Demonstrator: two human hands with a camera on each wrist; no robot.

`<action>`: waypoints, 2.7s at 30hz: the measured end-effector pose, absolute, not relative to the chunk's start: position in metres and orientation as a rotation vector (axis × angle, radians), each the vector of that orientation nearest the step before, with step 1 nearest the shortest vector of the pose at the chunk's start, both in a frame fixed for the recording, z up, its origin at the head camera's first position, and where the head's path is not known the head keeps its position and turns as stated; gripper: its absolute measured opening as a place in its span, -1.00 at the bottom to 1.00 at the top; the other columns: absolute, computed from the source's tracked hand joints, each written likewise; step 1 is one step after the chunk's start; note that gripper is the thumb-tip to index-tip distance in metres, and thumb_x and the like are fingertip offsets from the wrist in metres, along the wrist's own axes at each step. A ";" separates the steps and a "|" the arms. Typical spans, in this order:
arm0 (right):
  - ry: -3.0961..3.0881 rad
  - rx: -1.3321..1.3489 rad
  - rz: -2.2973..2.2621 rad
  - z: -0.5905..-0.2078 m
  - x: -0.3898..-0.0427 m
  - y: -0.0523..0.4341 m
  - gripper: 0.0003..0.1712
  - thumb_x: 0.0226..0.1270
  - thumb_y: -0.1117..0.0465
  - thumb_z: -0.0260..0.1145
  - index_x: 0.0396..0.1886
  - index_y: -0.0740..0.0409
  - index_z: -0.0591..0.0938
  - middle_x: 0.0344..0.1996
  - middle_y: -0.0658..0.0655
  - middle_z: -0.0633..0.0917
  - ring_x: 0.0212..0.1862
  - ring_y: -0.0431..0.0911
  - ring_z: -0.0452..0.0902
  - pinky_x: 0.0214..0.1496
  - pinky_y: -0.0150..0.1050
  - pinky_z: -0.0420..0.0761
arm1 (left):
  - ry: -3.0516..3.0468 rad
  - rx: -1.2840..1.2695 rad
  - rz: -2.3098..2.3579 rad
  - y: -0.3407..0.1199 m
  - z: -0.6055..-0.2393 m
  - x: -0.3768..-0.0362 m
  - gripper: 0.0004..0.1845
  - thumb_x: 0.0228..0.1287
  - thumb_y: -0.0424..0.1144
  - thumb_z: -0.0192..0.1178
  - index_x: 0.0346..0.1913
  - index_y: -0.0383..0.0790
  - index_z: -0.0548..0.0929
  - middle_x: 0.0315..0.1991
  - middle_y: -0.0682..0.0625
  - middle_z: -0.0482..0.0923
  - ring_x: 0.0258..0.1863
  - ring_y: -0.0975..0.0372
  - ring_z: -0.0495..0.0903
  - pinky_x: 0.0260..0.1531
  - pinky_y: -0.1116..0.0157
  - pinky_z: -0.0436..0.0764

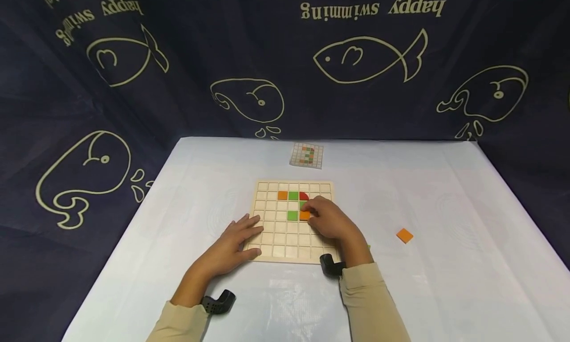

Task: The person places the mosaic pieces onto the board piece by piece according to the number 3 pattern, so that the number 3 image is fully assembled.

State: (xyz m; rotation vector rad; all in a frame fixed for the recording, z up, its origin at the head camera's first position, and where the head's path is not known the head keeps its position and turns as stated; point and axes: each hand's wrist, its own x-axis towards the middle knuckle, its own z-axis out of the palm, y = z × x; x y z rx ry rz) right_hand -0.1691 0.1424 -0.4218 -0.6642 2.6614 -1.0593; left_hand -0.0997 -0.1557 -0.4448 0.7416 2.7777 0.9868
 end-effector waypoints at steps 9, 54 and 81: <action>2.662 -0.657 -1.069 -0.424 -0.169 0.141 -0.70 0.31 0.44 0.22 0.01 0.20 0.65 0.00 0.15 0.58 0.05 0.06 0.48 0.18 0.05 0.46 | 2.785 0.746 0.982 -0.155 -0.445 -0.100 -0.39 0.28 -0.10 0.35 0.36 -0.21 0.51 0.49 -0.07 0.23 0.53 -0.02 0.01 0.43 -0.17 -0.05; 2.812 -0.274 -1.154 -0.408 -0.098 0.259 -0.63 0.38 0.26 0.34 0.14 0.20 0.58 0.01 0.17 0.60 -0.02 0.03 0.47 -0.12 -0.16 0.51 | 2.789 0.743 1.000 -0.154 -0.445 -0.099 -0.40 0.27 -0.11 0.36 0.34 -0.22 0.53 0.48 -0.08 0.24 0.53 -0.01 0.02 0.43 -0.17 -0.06; 2.855 -0.086 -1.086 -0.436 -0.093 0.329 -0.55 0.39 0.29 0.29 0.20 0.41 0.50 0.09 0.41 0.53 0.16 0.25 0.41 -0.10 -0.62 0.33 | 2.773 0.752 1.024 -0.154 -0.442 -0.098 -0.41 0.28 -0.12 0.34 0.33 -0.27 0.52 0.47 -0.12 0.25 0.52 -0.07 0.02 0.42 -0.20 -0.07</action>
